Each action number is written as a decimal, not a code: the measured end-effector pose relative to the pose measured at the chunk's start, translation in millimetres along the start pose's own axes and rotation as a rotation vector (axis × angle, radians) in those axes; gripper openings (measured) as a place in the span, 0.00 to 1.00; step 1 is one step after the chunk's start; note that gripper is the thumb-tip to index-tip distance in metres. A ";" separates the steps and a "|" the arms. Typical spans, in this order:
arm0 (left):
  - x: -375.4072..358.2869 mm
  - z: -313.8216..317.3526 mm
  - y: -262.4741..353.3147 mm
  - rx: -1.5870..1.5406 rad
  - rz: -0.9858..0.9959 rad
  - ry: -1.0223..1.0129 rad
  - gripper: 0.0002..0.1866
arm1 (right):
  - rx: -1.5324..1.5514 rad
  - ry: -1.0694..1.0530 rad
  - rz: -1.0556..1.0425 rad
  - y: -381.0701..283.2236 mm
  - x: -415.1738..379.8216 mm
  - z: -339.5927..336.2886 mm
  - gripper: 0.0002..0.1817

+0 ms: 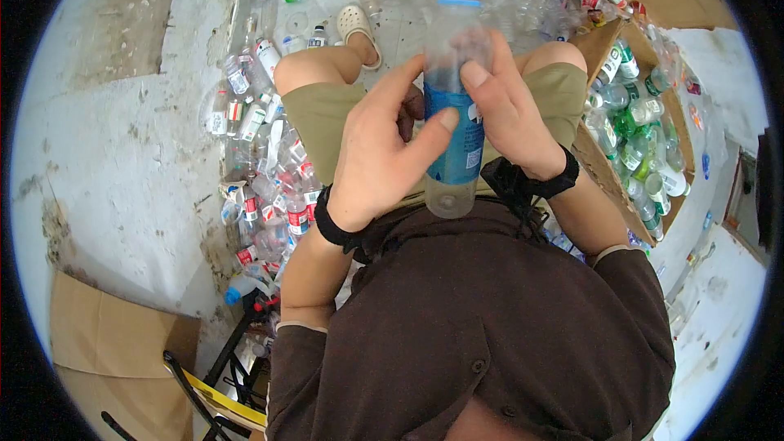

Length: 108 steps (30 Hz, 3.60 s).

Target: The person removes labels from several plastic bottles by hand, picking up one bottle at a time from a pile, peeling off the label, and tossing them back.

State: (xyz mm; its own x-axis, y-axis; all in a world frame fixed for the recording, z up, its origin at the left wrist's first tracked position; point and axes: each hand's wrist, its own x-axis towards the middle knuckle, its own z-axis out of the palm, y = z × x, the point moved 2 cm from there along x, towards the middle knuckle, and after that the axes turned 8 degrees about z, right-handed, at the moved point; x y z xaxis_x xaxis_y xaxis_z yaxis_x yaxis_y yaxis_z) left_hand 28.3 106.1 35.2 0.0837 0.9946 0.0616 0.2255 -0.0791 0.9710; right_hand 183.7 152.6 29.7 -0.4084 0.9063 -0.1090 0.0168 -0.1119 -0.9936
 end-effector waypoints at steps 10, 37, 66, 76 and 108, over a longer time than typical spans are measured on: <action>4.8 -6.2 14.3 -0.023 -0.136 -0.005 0.25 | -0.089 0.019 -0.034 -5.2 0.5 5.7 0.27; 9.5 -3.9 -17.3 -0.098 -0.137 -0.078 0.10 | -0.178 0.103 -0.045 17.4 -6.7 16.5 0.24; 3.5 -2.2 6.6 -0.351 -0.245 -0.007 0.06 | -0.016 0.094 -0.100 6.5 -5.2 17.0 0.24; -9.9 5.1 -4.9 -0.469 -0.142 0.185 0.07 | 0.195 0.078 0.108 1.4 -5.0 21.0 0.19; 8.1 -24.0 28.7 0.463 0.587 -0.122 0.13 | 0.077 0.068 0.165 2.9 -7.9 12.5 0.17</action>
State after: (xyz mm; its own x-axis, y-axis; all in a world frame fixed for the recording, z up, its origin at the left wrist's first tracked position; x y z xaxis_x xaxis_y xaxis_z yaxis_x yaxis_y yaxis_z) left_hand 12.2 113.5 69.1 0.4165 0.7679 0.4867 0.4929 -0.6405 0.5889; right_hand 175.6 140.1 28.1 -0.3434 0.8982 -0.2745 0.0077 -0.2896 -0.9571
